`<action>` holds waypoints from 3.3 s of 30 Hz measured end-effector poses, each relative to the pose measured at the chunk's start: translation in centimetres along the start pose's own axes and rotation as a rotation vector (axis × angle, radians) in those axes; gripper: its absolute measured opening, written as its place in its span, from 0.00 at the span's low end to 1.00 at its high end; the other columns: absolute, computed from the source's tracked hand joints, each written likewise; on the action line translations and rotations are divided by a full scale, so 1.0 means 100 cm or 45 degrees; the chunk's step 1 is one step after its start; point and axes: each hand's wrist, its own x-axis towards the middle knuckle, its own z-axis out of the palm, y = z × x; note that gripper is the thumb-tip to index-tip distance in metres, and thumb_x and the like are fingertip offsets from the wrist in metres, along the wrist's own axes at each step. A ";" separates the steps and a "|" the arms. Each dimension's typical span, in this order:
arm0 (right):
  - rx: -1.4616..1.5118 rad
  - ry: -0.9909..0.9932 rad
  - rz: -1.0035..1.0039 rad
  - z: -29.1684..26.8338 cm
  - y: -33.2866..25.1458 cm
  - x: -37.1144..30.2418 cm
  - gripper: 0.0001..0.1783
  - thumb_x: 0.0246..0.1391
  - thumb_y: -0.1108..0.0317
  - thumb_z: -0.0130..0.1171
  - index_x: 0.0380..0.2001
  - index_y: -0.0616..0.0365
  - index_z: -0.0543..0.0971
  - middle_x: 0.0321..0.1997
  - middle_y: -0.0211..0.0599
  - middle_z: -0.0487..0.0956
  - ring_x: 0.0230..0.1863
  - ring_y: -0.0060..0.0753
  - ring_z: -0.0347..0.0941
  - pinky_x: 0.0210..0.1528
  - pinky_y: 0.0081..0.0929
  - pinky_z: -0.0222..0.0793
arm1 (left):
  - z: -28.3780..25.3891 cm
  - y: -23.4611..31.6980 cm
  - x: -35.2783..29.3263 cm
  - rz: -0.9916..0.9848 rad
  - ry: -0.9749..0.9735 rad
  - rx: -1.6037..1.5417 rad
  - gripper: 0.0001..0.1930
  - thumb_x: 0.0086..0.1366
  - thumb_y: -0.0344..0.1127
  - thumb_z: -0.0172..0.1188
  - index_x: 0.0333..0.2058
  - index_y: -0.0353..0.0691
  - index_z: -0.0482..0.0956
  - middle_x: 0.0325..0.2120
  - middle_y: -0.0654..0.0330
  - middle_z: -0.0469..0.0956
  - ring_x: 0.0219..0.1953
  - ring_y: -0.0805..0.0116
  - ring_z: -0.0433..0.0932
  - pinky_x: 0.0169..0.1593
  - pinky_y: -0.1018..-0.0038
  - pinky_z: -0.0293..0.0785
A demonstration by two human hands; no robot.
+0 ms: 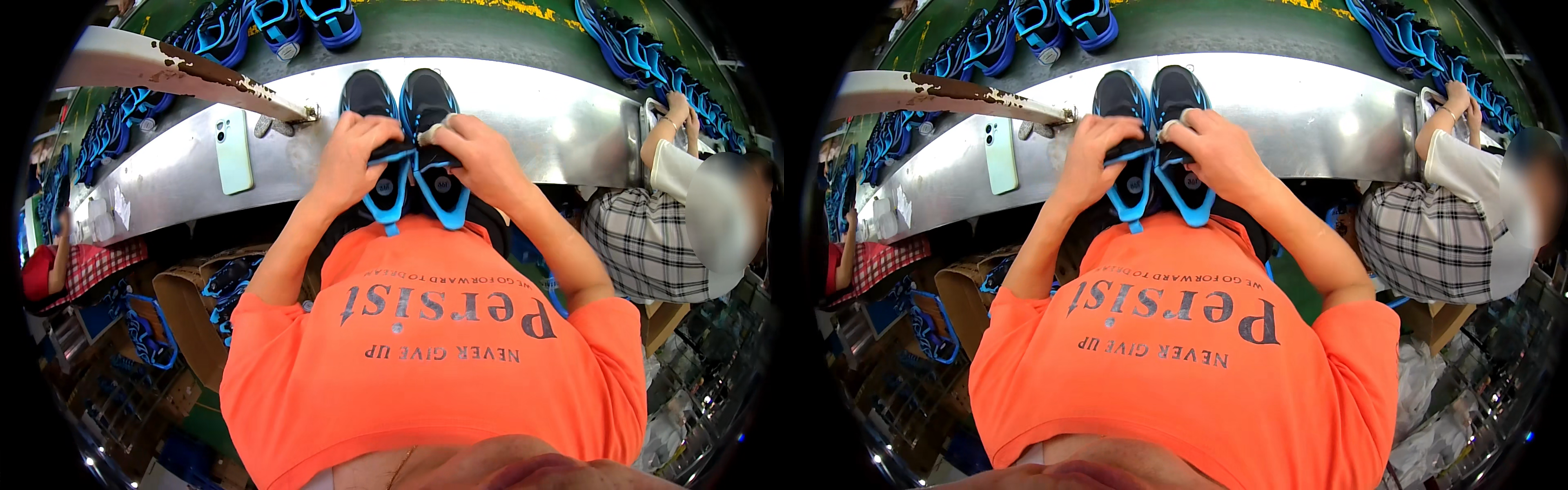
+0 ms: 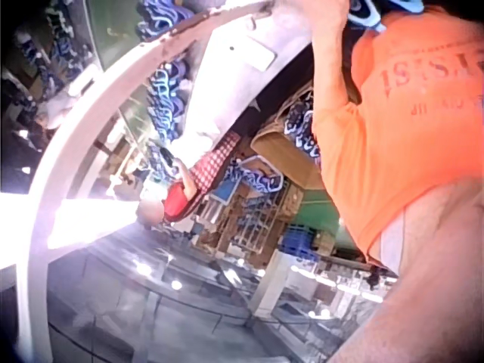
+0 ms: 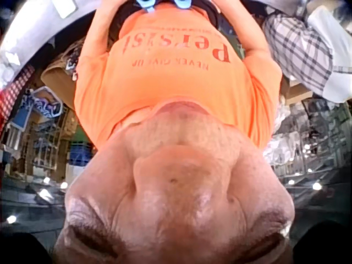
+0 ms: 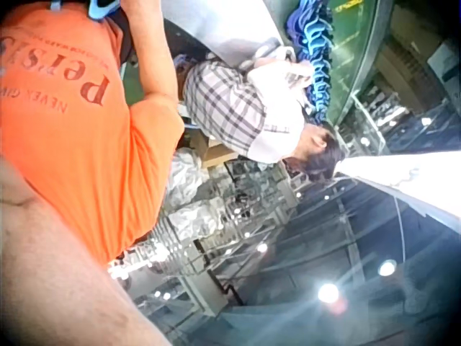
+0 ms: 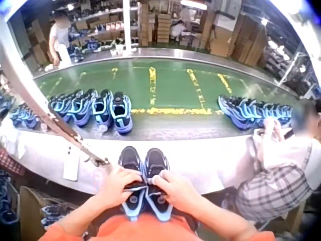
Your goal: The person performs a series of assembly steps on several blue and black shoes by hand, including inserting white support components, wiping the shoe surfaces, and placing completed units back onto a moving conveyor belt.
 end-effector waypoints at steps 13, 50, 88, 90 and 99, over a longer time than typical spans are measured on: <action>-0.041 0.218 0.081 0.020 -0.007 -0.017 0.22 0.39 0.80 0.60 0.42 0.51 0.78 0.43 0.35 0.76 0.38 0.39 0.76 0.34 0.32 0.75 | 0.028 0.013 -0.024 0.092 0.100 0.355 0.21 0.43 0.20 0.59 0.41 0.40 0.77 0.52 0.62 0.75 0.41 0.60 0.69 0.45 0.67 0.66; -0.011 0.063 0.062 0.012 -0.003 -0.014 0.15 0.47 0.57 0.63 0.35 0.53 0.78 0.30 0.40 0.73 0.30 0.48 0.74 0.29 0.41 0.70 | 0.009 0.011 -0.017 -0.227 0.097 -0.107 0.10 0.53 0.28 0.66 0.35 0.36 0.79 0.32 0.54 0.70 0.37 0.56 0.72 0.41 0.67 0.69; 0.121 -0.029 0.172 -0.014 0.013 -0.019 0.16 0.46 0.65 0.67 0.42 0.49 0.81 0.33 0.42 0.74 0.37 0.47 0.75 0.40 0.36 0.70 | 0.000 0.004 0.002 -0.152 -0.024 -0.371 0.17 0.54 0.27 0.65 0.44 0.41 0.79 0.32 0.62 0.72 0.27 0.72 0.70 0.32 0.77 0.68; 0.345 -0.038 -0.151 -0.019 0.016 -0.012 0.15 0.46 0.65 0.66 0.40 0.49 0.82 0.33 0.42 0.74 0.35 0.47 0.74 0.39 0.37 0.71 | 0.007 0.000 -0.001 -0.179 0.060 -0.157 0.16 0.54 0.27 0.64 0.44 0.40 0.79 0.31 0.62 0.72 0.27 0.72 0.70 0.32 0.77 0.68; 0.355 -0.013 -0.019 -0.017 0.011 -0.011 0.15 0.45 0.60 0.67 0.39 0.48 0.81 0.32 0.37 0.75 0.37 0.41 0.74 0.39 0.34 0.71 | -0.011 0.011 0.004 -0.296 -0.063 -0.230 0.19 0.53 0.26 0.63 0.46 0.39 0.78 0.31 0.64 0.74 0.28 0.72 0.67 0.35 0.77 0.68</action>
